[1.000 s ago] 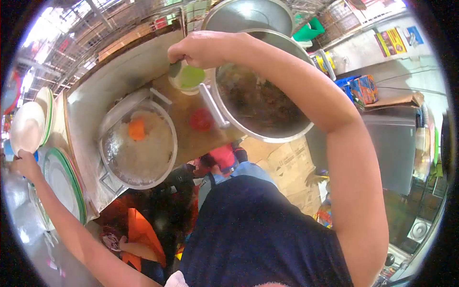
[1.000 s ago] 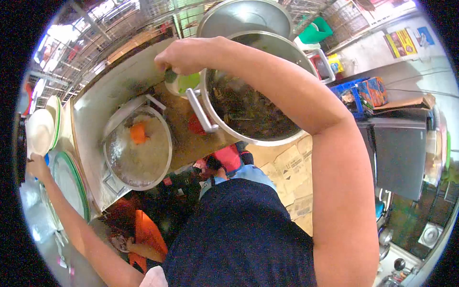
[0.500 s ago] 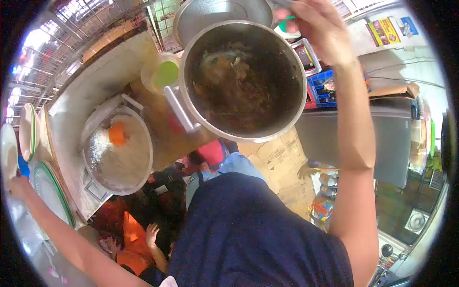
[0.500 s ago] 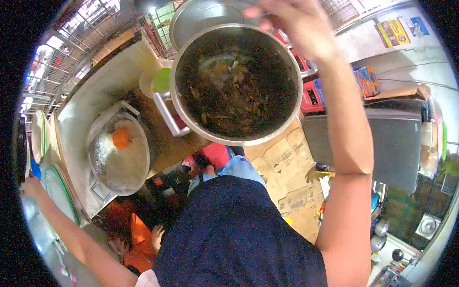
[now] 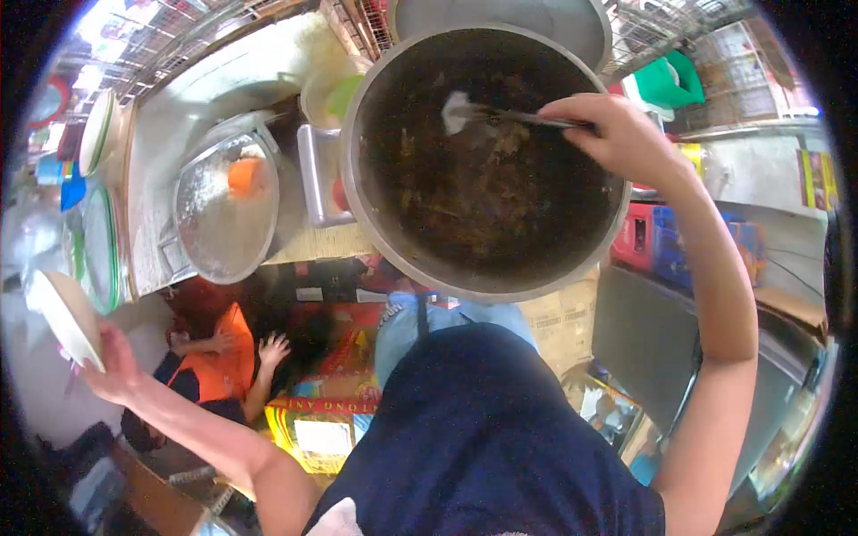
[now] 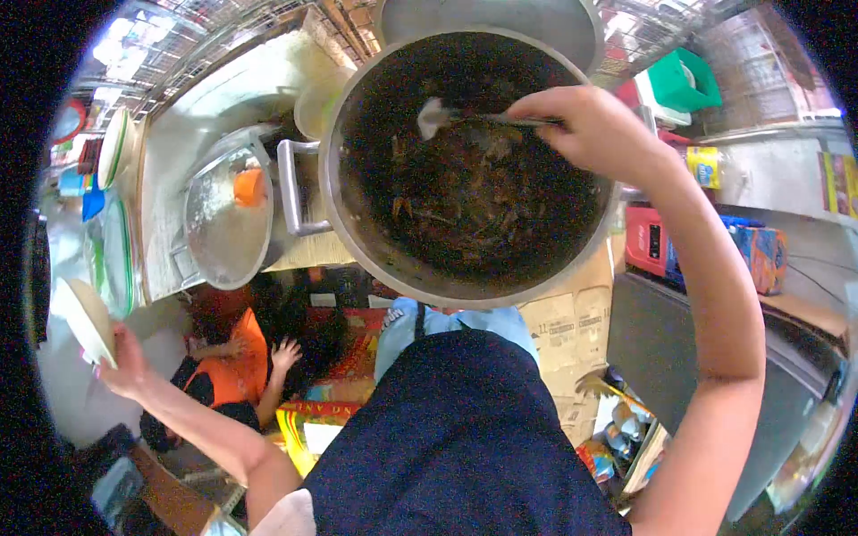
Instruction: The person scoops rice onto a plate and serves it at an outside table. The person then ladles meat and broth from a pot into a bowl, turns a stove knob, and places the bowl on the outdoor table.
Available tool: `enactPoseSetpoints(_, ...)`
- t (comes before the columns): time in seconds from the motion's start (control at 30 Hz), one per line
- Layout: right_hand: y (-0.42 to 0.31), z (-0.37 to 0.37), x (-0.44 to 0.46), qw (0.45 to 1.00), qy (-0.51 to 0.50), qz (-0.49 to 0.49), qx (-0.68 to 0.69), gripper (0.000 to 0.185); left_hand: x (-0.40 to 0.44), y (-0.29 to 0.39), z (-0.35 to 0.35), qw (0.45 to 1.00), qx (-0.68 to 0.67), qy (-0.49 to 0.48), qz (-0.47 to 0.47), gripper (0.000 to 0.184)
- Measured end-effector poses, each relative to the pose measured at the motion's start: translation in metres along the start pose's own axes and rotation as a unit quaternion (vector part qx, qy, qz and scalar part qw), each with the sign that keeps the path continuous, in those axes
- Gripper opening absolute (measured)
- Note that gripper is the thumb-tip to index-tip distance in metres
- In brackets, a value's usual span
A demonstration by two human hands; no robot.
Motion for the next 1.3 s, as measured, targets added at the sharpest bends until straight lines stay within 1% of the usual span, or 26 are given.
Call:
enactPoseSetpoints(0.07,0.002,0.028,0.019,0.993,-0.025,-0.104,-0.044,0.03,-0.046,-0.011,-0.034,0.993,-0.082,-0.049,-0.069,0.047)
enactPoseSetpoints(0.13,-0.007,0.054,0.037,0.988,-0.102,-0.108,-0.051,0.031,-0.106,-0.029,-0.042,0.984,-0.121,-0.047,-0.126,0.043)
enactPoseSetpoints(0.2,-0.015,0.081,0.052,0.977,-0.13,-0.148,-0.078,0.034,-0.173,-0.045,-0.022,0.985,-0.107,-0.002,-0.135,0.04)
enactPoseSetpoints(0.23,-0.017,0.089,0.056,0.971,-0.144,-0.166,-0.092,0.036,-0.196,-0.051,-0.021,0.992,-0.058,0.022,-0.11,0.042)
enactPoseSetpoints(0.27,-0.017,0.09,0.061,0.971,-0.146,-0.159,-0.101,0.037,-0.21,-0.055,-0.031,0.993,-0.046,-0.002,-0.108,0.043)
enactPoseSetpoints(0.33,-0.019,0.084,0.066,0.97,-0.15,-0.143,-0.126,0.039,-0.247,-0.061,-0.029,0.993,0.018,0.082,-0.082,0.047)
enactPoseSetpoints(0.37,-0.016,0.076,0.068,0.974,-0.164,-0.102,-0.122,0.042,-0.262,-0.064,-0.038,0.988,0.147,0.043,-0.013,0.047)
enactPoseSetpoints(0.4,-0.018,0.069,0.065,0.967,-0.194,-0.094,-0.139,0.041,-0.278,-0.066,-0.047,0.957,0.283,0.023,0.067,0.048)
enactPoseSetpoints(0.43,-0.021,0.062,0.059,0.959,-0.221,-0.084,-0.157,0.041,-0.295,-0.069,-0.056,0.907,0.393,0.022,0.151,0.049)
enactPoseSetpoints(0.47,-0.02,0.06,0.053,0.951,-0.247,-0.072,-0.174,0.041,-0.299,-0.081,-0.04,0.953,0.299,0.022,0.04,0.053)
enactPoseSetpoints(0.5,-0.014,0.068,0.047,0.951,-0.256,-0.055,-0.162,0.038,-0.304,-0.094,-0.023,0.98,0.182,0.045,-0.074,0.057)
enactPoseSetpoints(0.53,-0.015,0.074,0.046,0.949,-0.263,-0.045,-0.165,0.036,-0.313,-0.106,-0.006,0.978,0.074,0.09,-0.172,0.062)
enactPoseSetpoints(0.6,-0.019,0.089,0.043,0.94,-0.29,-0.026,-0.177,0.033,-0.315,-0.131,-0.011,0.971,0.038,0.093,-0.218,0.065)
enactPoseSetpoints(0.63,-0.015,0.098,0.045,0.942,-0.281,-0.035,-0.181,0.033,-0.314,-0.142,-0.013,0.964,0.037,0.111,-0.238,0.068)
enactPoseSetpoints(0.73,-0.021,0.098,0.047,0.944,-0.26,-0.042,-0.198,0.036,-0.317,-0.154,-0.006,0.956,-0.066,0.091,-0.271,0.063)
enactPoseSetpoints(0.8,-0.02,0.096,0.045,0.935,-0.267,-0.042,-0.229,0.035,-0.322,-0.153,0.005,0.946,-0.067,0.156,-0.276,0.061)
enactPoseSetpoints(0.87,-0.011,0.086,0.044,0.931,-0.272,-0.037,-0.241,0.035,-0.327,-0.153,0.009,0.944,-0.071,0.166,-0.275,0.059)
enactPoseSetpoints(0.9,-0.006,0.073,0.049,0.932,-0.271,-0.033,-0.238,0.035,-0.331,-0.149,0.012,0.964,0.013,0.161,-0.214,0.056)
enactPoseSetpoints(0.93,-0.002,0.061,0.054,0.934,-0.268,-0.032,-0.234,0.035,-0.338,-0.149,0.012,0.965,-0.003,0.162,-0.209,0.056)
enactPoseSetpoints(0.97,0.003,0.048,0.057,0.93,-0.264,-0.076,-0.246,0.026,-0.342,-0.149,0.01,0.966,-0.019,0.163,-0.2,0.055)
enactPoseSetpoints(1.0,0.009,0.04,0.06,0.921,-0.278,-0.077,-0.262,0.026,-0.349,-0.147,0.011,0.968,-0.035,0.164,-0.189,0.054)
enactPoseSetpoints(1.07,0.02,0.028,0.067,0.901,-0.306,-0.082,-0.295,0.026,-0.376,-0.142,0.016,0.966,0.018,0.203,-0.16,0.058)
enactPoseSetpoints(1.17,0.027,0.024,0.072,0.882,-0.326,-0.15,-0.306,0.026,-0.419,-0.139,0.032,0.958,0.088,0.252,-0.106,0.063)
enactPoseSetpoints(1.27,0.026,0.014,0.072,0.871,-0.331,-0.192,-0.309,0.027,-0.469,-0.154,0.031,0.954,0.075,0.267,-0.115,0.065)
enactPoseSetpoints(1.3,0.025,0.01,0.073,0.869,-0.33,-0.202,-0.307,0.027,-0.487,-0.158,0.032,0.95,0.057,0.274,-0.136,0.065)
Point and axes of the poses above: each hand's wrist, its own x-axis towards the middle knuckle, its own z-axis out of the palm, y = z × x, the point moved 5 cm from there along x, towards the middle knuckle, and after that the axes turned 4 degrees about -z, right-handed, at the moved point
